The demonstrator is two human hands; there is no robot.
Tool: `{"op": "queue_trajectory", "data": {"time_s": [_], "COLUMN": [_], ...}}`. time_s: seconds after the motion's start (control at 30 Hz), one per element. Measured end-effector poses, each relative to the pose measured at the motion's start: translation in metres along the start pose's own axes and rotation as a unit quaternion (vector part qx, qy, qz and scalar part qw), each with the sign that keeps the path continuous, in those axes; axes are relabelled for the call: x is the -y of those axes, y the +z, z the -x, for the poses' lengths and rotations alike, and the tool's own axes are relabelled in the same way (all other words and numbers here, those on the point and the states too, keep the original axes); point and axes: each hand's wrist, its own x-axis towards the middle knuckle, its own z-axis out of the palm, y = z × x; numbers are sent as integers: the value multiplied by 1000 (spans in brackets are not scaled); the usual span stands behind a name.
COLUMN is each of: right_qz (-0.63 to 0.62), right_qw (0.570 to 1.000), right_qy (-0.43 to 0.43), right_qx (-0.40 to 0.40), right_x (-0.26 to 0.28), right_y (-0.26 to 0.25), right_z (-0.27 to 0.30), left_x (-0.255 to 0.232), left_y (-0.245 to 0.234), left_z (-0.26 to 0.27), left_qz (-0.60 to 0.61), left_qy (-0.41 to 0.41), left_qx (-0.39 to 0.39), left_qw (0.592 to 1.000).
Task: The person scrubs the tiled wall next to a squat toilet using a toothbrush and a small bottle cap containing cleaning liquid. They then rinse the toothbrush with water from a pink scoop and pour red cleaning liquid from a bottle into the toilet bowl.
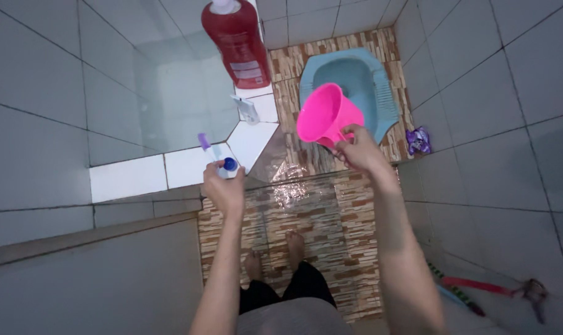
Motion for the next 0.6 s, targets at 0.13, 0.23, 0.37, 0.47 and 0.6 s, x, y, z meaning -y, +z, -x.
{"op": "queue_trajectory", "data": {"time_s": [0.13,0.23,0.37,0.47,0.6], "right_qz": [209,252,277,272,215], "right_qw": [975,966,940,932,939], "right_qy": [-39,4,-160,-195,-210], "right_qx": [-65,-52,-118,-142,-169], "right_x": [-1,11,35,46,39], "right_y": [3,20,48,54,33], "right_z": [-26,-53,-81,-91,-88], "left_x": [8,12,12,13,15], "left_y": [3,0,-5,-9,-11], "left_z": [2,0,-8,-12,-17], "left_qz": [-22,-24,-32,-42,-35], "left_qy": [-15,-4,-1,-12,-19], "left_qx": [-7,-8,4,6,2], "left_qw": [1000,1000,999,999,999]}}
